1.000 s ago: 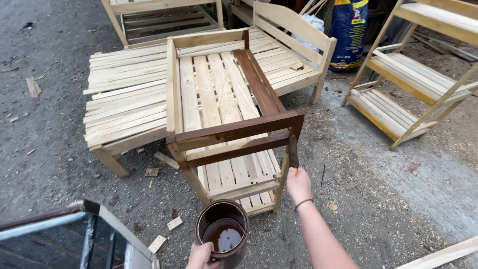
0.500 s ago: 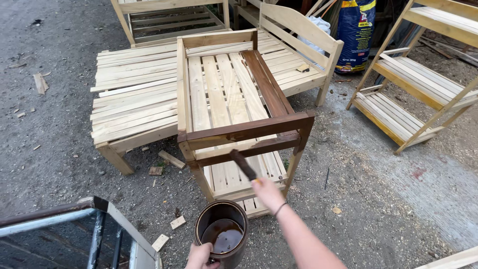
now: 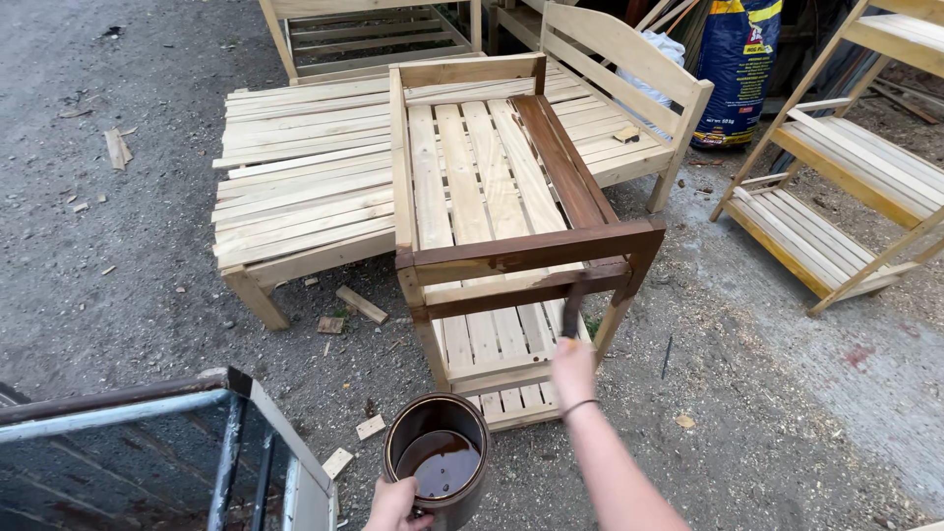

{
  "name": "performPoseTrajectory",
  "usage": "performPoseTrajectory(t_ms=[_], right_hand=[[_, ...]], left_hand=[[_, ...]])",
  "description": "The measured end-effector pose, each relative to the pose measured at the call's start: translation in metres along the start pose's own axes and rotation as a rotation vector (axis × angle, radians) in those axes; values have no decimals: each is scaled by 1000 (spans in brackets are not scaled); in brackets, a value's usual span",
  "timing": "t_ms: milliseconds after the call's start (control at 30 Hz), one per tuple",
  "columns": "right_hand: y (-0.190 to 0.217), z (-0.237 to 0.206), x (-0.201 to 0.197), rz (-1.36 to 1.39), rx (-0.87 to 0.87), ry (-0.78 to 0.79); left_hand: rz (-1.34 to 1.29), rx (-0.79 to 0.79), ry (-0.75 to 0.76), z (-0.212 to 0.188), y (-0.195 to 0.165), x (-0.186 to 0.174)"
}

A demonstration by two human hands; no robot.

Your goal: The person applies dark wood stain to a wooden shelving unit using a brush. They repeatedly dip the brush into a can of stain and coat the top frame and side rails of the unit. The work continues on the same piece throughout the clip.

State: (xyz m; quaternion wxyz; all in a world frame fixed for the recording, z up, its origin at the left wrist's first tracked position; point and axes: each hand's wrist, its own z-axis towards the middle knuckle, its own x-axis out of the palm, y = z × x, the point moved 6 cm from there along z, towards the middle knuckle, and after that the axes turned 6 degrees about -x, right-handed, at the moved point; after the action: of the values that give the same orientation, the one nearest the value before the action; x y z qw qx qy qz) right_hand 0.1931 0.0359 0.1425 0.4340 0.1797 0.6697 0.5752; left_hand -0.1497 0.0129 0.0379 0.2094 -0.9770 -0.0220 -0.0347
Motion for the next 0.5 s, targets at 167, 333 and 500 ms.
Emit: performPoseTrajectory(t_ms=[167, 333, 500], right_hand=[[21, -70, 87, -104, 19, 281], [37, -113, 113, -241, -321, 425], [19, -93, 103, -258, -307, 721]], left_hand=[[48, 5, -51, -5, -4, -17], [128, 189, -136, -5, -20, -29], [160, 178, -228, -4, -26, -35]])
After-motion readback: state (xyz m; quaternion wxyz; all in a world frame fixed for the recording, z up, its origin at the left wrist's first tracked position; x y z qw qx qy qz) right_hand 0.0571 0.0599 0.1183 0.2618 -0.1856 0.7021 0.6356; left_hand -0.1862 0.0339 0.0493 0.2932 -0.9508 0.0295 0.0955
